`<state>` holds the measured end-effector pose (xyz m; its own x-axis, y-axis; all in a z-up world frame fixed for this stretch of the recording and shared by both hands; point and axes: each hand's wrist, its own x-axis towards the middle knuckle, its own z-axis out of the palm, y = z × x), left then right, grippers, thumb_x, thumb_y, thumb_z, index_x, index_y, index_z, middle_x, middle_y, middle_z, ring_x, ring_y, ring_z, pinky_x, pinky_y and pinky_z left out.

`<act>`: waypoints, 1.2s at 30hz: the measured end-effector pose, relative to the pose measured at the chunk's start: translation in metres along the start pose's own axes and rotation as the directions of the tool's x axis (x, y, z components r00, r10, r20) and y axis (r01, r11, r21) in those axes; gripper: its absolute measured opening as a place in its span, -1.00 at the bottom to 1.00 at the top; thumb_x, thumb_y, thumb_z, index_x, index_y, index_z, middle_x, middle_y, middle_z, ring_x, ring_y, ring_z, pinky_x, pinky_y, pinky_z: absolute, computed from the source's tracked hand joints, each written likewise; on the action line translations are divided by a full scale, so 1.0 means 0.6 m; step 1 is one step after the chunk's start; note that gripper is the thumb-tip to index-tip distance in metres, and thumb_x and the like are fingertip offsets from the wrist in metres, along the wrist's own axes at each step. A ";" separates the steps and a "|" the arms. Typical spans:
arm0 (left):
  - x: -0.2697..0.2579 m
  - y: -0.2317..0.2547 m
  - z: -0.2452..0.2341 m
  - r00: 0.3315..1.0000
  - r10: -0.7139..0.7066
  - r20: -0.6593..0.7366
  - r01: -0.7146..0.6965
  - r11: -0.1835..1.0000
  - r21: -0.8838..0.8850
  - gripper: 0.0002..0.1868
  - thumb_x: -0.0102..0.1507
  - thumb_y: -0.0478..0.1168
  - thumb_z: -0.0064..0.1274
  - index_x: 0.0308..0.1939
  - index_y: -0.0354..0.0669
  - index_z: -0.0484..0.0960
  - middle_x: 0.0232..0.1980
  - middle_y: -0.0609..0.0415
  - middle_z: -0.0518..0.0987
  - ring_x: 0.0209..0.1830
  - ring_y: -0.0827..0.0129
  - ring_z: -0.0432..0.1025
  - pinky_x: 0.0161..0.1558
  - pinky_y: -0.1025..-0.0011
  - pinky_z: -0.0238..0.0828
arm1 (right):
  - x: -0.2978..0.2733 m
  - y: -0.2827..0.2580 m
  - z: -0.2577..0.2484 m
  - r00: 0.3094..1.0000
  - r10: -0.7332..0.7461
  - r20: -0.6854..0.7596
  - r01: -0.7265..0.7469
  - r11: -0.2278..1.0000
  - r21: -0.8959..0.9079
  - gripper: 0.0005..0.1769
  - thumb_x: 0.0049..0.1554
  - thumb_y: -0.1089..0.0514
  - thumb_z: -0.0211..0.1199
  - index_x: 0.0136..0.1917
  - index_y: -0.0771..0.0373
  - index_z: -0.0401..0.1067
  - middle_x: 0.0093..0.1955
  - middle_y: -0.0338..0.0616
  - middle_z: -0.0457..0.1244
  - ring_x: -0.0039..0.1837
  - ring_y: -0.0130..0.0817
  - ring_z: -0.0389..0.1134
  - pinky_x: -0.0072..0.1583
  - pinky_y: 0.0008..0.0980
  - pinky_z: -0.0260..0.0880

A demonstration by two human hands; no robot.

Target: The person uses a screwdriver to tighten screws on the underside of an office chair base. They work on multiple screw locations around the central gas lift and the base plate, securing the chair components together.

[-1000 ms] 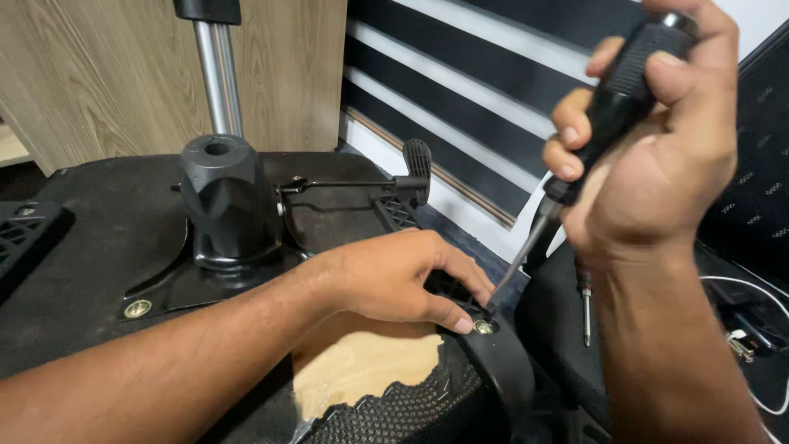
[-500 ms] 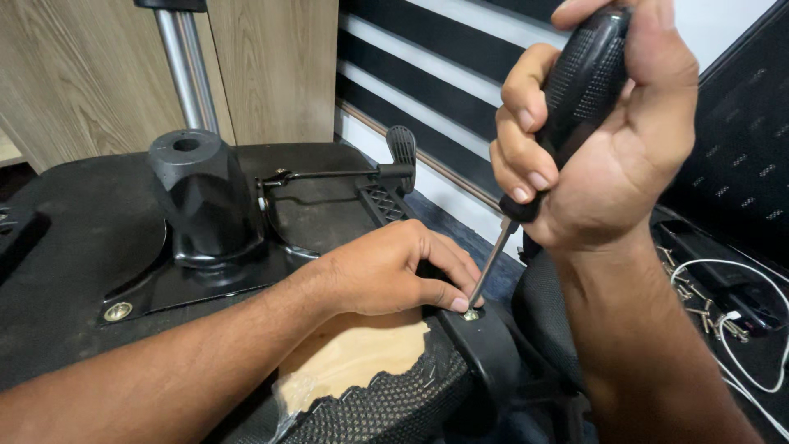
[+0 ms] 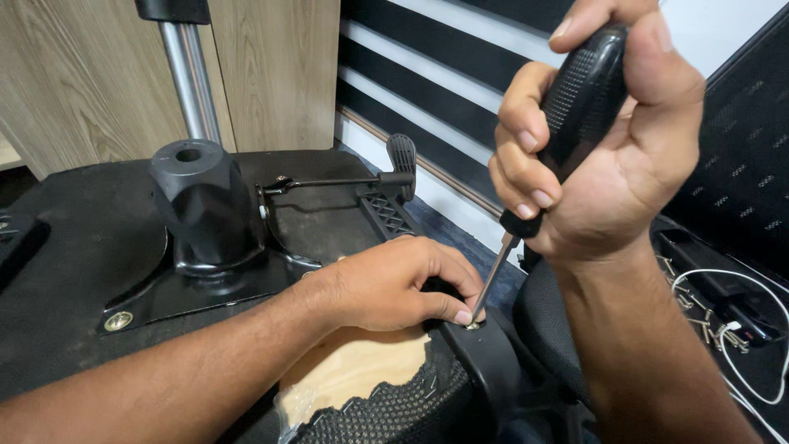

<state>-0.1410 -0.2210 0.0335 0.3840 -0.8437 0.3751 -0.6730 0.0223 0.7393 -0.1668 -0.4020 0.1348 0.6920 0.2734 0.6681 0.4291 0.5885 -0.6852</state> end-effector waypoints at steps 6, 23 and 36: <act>-0.004 0.014 0.007 0.994 -0.100 -0.051 0.105 0.988 0.112 -0.77 0.18 -0.14 0.19 -0.13 -0.12 0.70 -0.10 0.12 0.73 0.01 0.32 0.64 0.10 0.37 0.52 | -0.008 0.007 -0.002 0.995 -0.067 0.070 0.078 0.982 -0.173 -0.61 0.47 -0.08 -0.27 0.22 0.26 0.16 -0.34 0.15 0.17 -0.53 -0.31 0.10 -0.45 -0.38 0.13; 0.001 0.041 0.067 0.987 -0.150 -0.052 0.158 0.954 0.254 -0.80 0.40 -0.13 -0.19 -0.07 -0.16 0.45 -0.11 0.00 0.55 0.18 0.12 0.42 0.47 -0.17 -0.10 | -0.041 -0.006 0.017 0.950 -0.297 -0.099 0.124 0.647 -0.753 -0.68 0.48 0.11 -0.19 0.36 0.33 0.20 -0.14 -0.01 0.20 -0.25 -0.41 0.23 -0.16 -0.44 0.35; 0.003 0.033 0.067 0.988 -0.154 0.004 0.148 0.957 0.249 -0.80 0.35 -0.18 -0.09 -0.01 -0.11 0.57 -0.01 0.02 0.60 0.29 0.16 0.37 0.49 -0.12 -0.16 | -0.063 -0.038 0.029 0.967 -0.254 0.020 0.079 0.226 -0.971 -0.48 0.39 0.23 0.14 0.52 0.42 0.08 -0.01 0.07 0.27 -0.06 -0.32 0.45 0.02 -0.37 0.58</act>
<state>-0.1793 -0.2433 0.0265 0.4804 -0.8391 0.2550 -0.7447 -0.2367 0.6240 -0.2130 -0.4124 0.1301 0.5488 0.1303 0.8257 0.7155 -0.5840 -0.3834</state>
